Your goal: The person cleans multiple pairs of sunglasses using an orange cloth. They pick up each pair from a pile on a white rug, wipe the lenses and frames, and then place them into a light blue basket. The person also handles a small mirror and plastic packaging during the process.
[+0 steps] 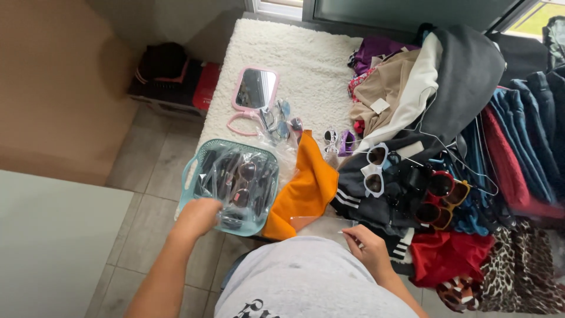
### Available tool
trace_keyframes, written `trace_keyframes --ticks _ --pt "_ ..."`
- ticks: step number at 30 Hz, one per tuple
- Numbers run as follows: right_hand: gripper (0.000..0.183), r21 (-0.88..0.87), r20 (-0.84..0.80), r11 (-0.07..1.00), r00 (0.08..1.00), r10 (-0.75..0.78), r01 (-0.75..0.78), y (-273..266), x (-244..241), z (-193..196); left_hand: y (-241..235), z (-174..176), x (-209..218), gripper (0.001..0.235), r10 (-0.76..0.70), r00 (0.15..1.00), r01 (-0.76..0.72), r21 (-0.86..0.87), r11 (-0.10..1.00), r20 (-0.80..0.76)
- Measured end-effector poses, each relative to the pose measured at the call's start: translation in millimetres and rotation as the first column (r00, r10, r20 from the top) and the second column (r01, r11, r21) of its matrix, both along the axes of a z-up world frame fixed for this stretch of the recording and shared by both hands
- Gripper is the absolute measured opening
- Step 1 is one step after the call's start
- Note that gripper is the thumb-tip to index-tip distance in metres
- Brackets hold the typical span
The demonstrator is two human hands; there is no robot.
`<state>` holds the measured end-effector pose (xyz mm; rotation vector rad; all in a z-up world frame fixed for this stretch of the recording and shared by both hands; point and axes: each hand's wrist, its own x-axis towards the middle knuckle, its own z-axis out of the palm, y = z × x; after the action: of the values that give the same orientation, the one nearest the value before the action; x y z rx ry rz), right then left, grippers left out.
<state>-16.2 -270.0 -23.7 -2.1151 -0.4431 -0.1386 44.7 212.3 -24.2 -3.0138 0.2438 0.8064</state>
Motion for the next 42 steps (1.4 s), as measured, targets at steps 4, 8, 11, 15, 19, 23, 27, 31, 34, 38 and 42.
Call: trace_keyframes --ticks 4,8,11,15,19,23,27,31,34,38,42 --pt "0.010 -0.015 -0.026 0.999 0.999 -0.029 0.028 -7 7 -2 -24 57 46 0.012 0.133 0.977 -0.097 -0.208 0.973 0.165" --pt "0.010 -0.035 0.055 0.999 0.998 -0.014 0.016 -12 16 6 -53 59 101 0.035 0.058 0.863 0.045 -0.191 0.981 0.503" --pt "0.020 -0.092 0.097 0.995 0.995 -0.012 0.022 -18 23 -6 -85 51 146 0.046 0.112 0.865 -0.009 -0.208 0.978 0.489" --pt "0.032 -0.137 0.092 0.990 0.995 -0.031 0.044 -24 33 -16 -122 23 199 0.024 0.413 0.881 -0.284 -0.441 0.852 0.229" --pt "0.030 -0.131 0.047 0.991 0.999 -0.020 0.026 -23 40 -6 -144 -47 233 0.035 0.373 0.838 -0.224 -0.373 0.901 0.399" --pt "0.026 -0.175 0.047 0.984 0.999 -0.007 0.015 -25 47 -10 -166 -66 247 0.040 0.406 0.809 -0.297 -0.301 0.906 0.425" --pt "0.026 -0.185 0.024 0.983 1.000 -0.012 0.016 -24 52 -8 -161 -82 261 0.024 0.546 0.782 -0.439 -0.357 0.825 0.301" --pt "0.026 -0.173 0.022 0.985 1.000 -0.008 0.011 -20 56 -10 -136 -98 270 0.026 0.727 0.658 -0.549 -0.537 0.641 0.196" --pt "0.023 -0.124 0.037 0.992 0.999 -0.002 0.007 -14 61 -1 -116 -107 266 0.022 0.848 0.522 -0.525 -0.749 0.404 0.092" --pt "0.020 0.094 -0.196 0.991 0.978 -0.073 0.093 -3 68 8 -118 -59 227 0.014 0.874 0.473 -0.261 -0.965 0.016 -0.114" --pt "0.024 0.446 -0.614 0.790 0.786 -0.072 0.420 15 77 11 -140 -10 170 0.005 0.695 0.628 -0.219 -0.937 -0.272 -0.349"
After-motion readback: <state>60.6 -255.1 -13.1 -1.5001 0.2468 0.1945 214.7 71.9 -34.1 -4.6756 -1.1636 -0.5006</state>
